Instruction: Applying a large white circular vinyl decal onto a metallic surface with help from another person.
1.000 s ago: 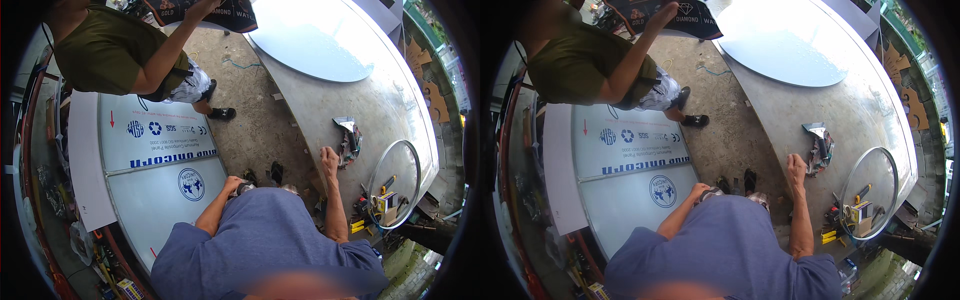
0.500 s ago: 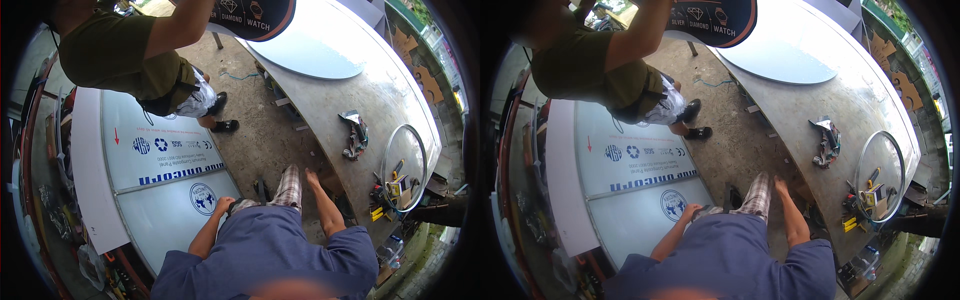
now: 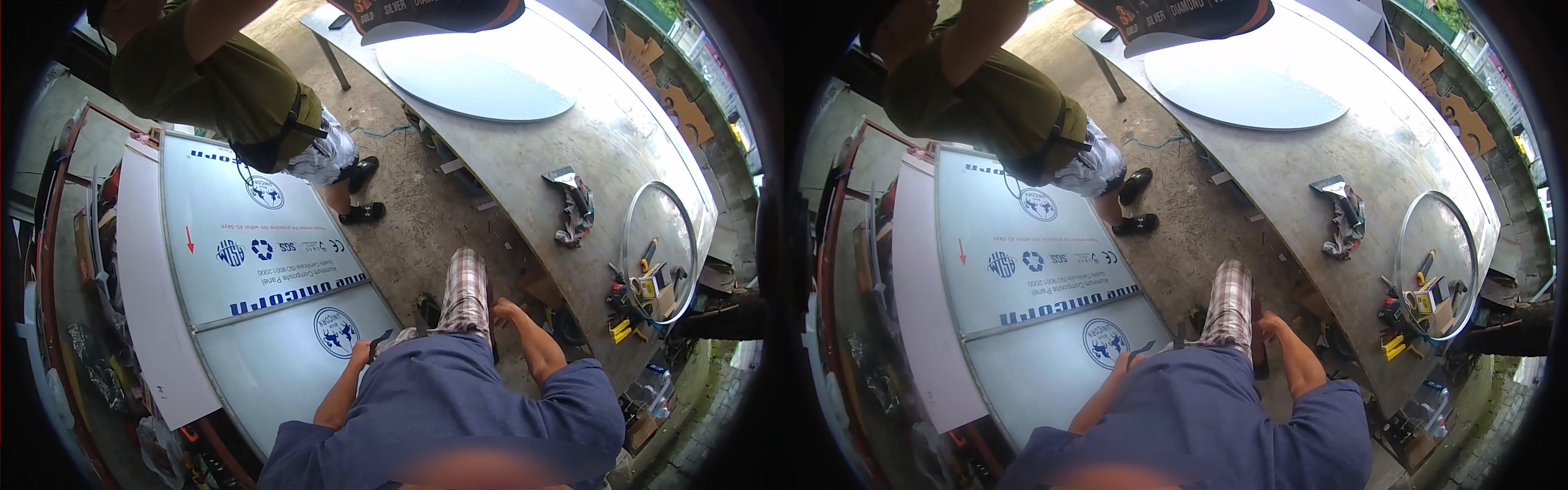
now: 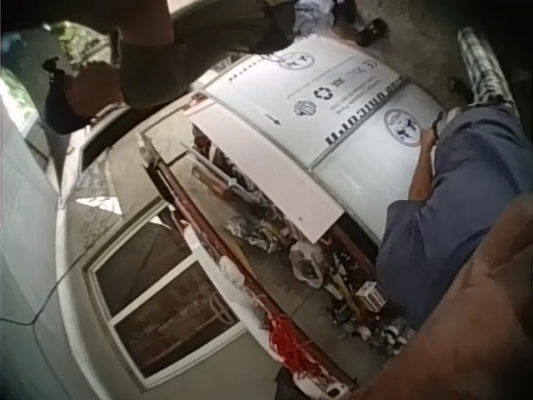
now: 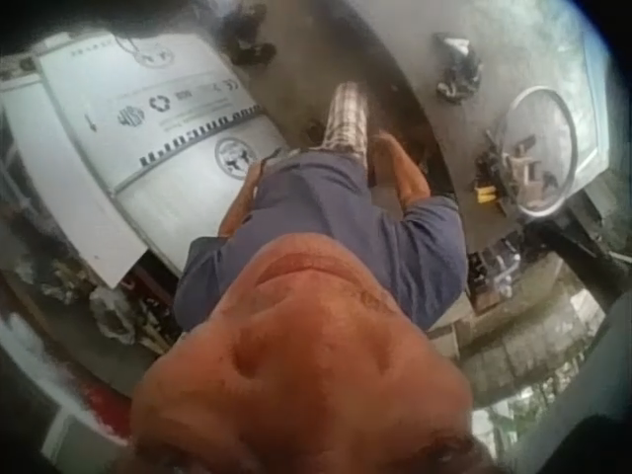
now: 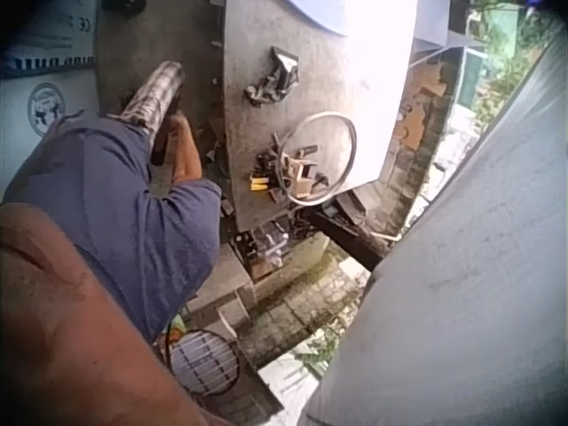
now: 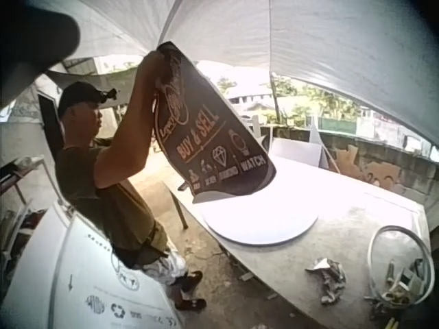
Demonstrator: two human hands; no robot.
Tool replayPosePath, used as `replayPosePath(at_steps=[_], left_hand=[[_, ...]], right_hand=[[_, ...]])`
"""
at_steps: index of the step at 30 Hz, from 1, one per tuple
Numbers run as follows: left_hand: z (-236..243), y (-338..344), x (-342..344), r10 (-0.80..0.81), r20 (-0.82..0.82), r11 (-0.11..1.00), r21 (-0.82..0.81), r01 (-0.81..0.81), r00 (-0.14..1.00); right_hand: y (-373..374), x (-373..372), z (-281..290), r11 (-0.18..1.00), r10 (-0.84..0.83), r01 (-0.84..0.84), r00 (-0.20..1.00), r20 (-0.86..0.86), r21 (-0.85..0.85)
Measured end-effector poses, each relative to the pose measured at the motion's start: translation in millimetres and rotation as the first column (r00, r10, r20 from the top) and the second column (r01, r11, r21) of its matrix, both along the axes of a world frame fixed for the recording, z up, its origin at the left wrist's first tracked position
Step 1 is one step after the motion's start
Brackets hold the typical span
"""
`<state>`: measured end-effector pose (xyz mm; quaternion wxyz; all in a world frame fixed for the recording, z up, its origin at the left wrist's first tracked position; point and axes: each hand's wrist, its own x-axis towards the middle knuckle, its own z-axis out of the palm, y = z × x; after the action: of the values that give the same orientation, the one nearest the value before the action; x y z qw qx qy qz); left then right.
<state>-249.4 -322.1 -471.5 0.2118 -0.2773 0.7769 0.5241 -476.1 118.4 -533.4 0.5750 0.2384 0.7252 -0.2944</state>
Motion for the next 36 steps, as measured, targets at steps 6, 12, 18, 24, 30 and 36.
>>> replayPosePath(at_steps=[6, 12, 18, 24, 30, 36], left_hand=[[-27, 30, -92, 0.204, 0.064, 0.961, 0.179, -0.212, 0.977], [151, 73, -318, 0.16, -0.629, 0.987, 0.126, -0.104, 0.76], [330, 52, -451, 0.47, -0.856, 0.864, 0.496, 0.083, 0.216], [243, 64, -440, 0.708, -0.579, 0.649, 0.76, -0.047, 0.404], [194, 115, -394, 0.775, -0.319, 0.451, 0.884, -0.122, 0.546], [193, 130, -334, 0.737, -0.317, 0.507, 0.843, -0.179, 0.597]], right_hand=[[17, -73, 127, 0.838, -0.44, 0.041, 0.641, -0.629, -0.544], [22, -198, 243, 0.584, -0.746, 0.01, 0.401, -0.532, -0.812], [-8, -312, 249, 0.131, -0.893, 0.088, 0.444, -0.079, -0.987], [-46, -418, 265, 0.094, -0.888, 0.044, 0.455, -0.064, -0.995], [-54, -495, 293, 0.132, -0.867, -0.074, 0.475, -0.152, -0.988], [-34, -522, 359, 0.13, -0.834, -0.291, 0.484, -0.264, -0.948]])
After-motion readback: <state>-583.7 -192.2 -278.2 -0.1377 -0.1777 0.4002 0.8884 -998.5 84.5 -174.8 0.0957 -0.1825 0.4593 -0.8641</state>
